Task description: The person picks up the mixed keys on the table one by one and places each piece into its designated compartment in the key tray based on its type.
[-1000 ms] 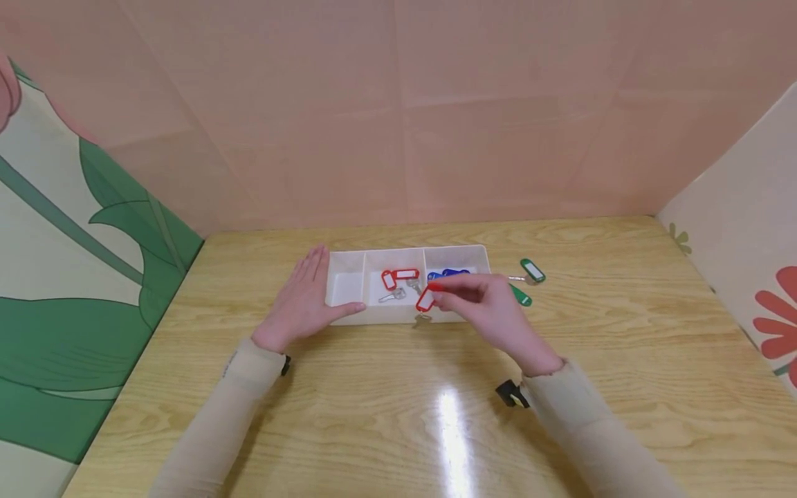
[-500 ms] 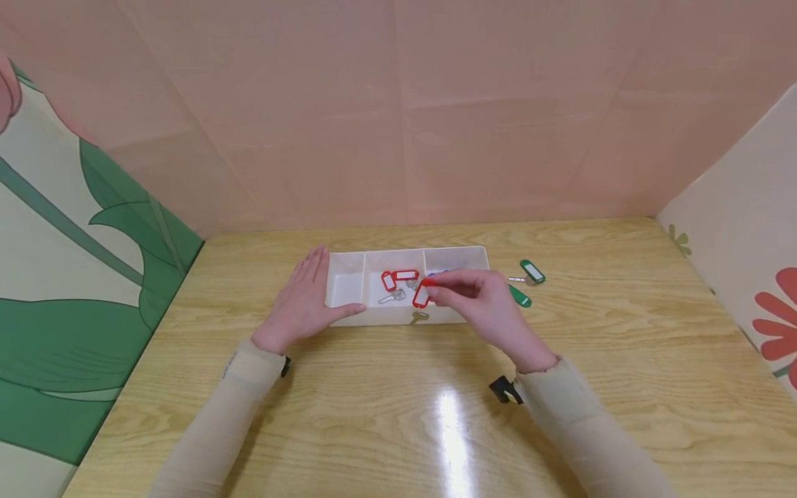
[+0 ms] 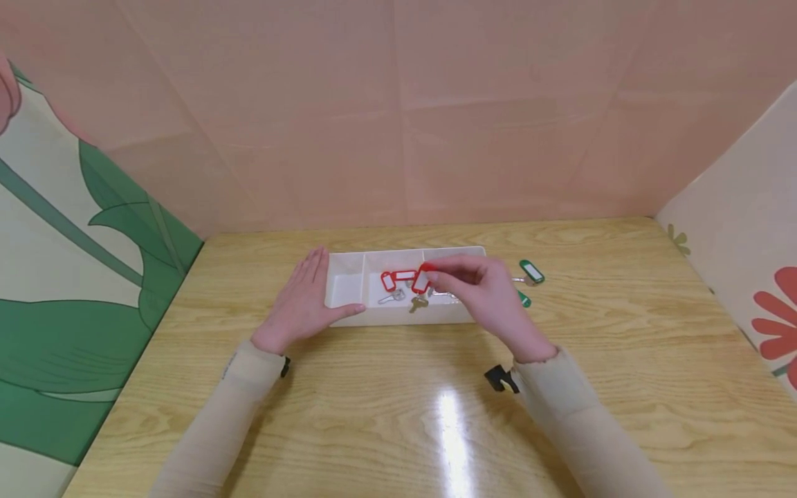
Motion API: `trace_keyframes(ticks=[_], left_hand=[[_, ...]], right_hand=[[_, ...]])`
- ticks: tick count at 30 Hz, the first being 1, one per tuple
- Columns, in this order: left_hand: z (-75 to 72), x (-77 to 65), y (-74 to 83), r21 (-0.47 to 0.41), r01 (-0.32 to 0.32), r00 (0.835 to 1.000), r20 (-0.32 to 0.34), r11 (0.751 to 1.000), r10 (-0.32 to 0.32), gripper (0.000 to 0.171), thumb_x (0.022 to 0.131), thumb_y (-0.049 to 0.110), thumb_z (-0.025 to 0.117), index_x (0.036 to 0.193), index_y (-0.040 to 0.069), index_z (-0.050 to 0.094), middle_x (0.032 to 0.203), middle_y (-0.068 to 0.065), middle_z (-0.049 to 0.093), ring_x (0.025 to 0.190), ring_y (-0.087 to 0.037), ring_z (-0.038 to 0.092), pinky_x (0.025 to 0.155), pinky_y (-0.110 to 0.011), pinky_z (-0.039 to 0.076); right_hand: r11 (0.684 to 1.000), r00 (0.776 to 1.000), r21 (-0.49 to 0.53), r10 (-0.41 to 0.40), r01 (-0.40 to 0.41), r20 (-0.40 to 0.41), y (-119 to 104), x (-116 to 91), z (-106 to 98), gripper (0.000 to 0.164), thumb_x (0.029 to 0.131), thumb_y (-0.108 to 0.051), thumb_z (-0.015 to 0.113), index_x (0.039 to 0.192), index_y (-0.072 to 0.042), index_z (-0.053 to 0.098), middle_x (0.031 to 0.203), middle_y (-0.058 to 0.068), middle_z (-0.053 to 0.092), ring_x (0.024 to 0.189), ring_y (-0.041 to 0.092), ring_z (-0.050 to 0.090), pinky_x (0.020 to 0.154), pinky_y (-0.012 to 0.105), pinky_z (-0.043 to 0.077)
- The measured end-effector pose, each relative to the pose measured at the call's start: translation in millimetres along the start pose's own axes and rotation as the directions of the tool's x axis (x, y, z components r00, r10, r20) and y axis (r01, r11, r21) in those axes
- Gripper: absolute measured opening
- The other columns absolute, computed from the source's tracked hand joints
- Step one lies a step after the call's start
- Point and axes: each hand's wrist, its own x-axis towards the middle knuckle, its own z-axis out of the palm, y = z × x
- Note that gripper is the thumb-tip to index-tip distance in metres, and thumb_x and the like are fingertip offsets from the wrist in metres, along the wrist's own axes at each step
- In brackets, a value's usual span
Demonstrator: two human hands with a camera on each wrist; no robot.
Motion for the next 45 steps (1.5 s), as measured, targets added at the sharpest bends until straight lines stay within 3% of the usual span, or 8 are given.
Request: trace_keyframes(ticks=[7,19,26,39,45], left_hand=[[0.4,0.0,-0.3,0.003,0.005,1.000,-0.001,1.000,-0.005,0.132,0.079,0.092,0.045,0.160,-0.006,0.007,0.168,-0.019,0.005,0.154,-0.028,0.004,0.124,-0.038,0.003],[1.2,-0.1,-0.2,0.008,0.006,1.000,0.001,1.000,-0.006,0.133,0.078,0.093,0.043,0.160,-0.005,0.007,0.168,-0.019,0.005,0.155,-0.028,0.004,0.124,-0.037,0.002],[0.8,0.1,-0.2,0.009,0.002,1.000,0.001,1.000,-0.002,0.133,0.078,0.093,0.044,0.160,-0.006,0.008,0.168,-0.019,0.006,0.154,-0.029,0.005,0.124,-0.038,0.003],[1.1,0.4,-0.2,0.004,0.007,1.000,0.008,1.000,-0.007,0.134,0.078,0.094,0.042,0.161,-0.005,0.004,0.169,-0.018,0.003,0.155,-0.027,0.002,0.124,-0.036,0.001],[1.1,0.6,-1.0,-0.003,0.005,1.000,0.005,1.000,-0.005,0.134,0.078,0.094,0.043,0.160,-0.005,0.005,0.168,-0.019,0.004,0.155,-0.028,0.002,0.124,-0.037,0.002]], right_hand=[[0.998,1.000,0.057,-0.008,0.009,-0.012,-6.2,2.1,1.2,0.026,0.094,-0.017,0.077,0.117,-0.004,0.077,0.112,0.005,0.075,0.093,0.022,0.073,0.081,0.030,0.060],[1.000,0.999,0.003,0.016,-0.015,-0.036,-14.8,8.5,4.6,0.029,0.094,-0.026,0.077,0.119,-0.011,0.077,0.117,0.005,0.073,0.103,0.022,0.068,0.084,0.028,0.057],[0.998,0.997,-0.006,0.060,-0.061,-0.052,-20.1,15.8,8.1,0.034,0.092,-0.034,0.078,0.118,-0.012,0.077,0.114,0.004,0.074,0.099,0.024,0.070,0.081,0.029,0.059],[1.000,0.998,0.008,-0.015,0.016,-0.060,-25.5,33.4,6.6,0.028,0.094,-0.023,0.077,0.116,-0.005,0.076,0.109,0.009,0.074,0.090,0.027,0.073,0.081,0.031,0.060],[1.000,0.997,-0.008,-0.003,0.003,-0.072,-23.5,41.0,8.5,0.030,0.092,-0.028,0.079,0.115,-0.007,0.077,0.107,0.008,0.075,0.090,0.026,0.073,0.081,0.031,0.060]])
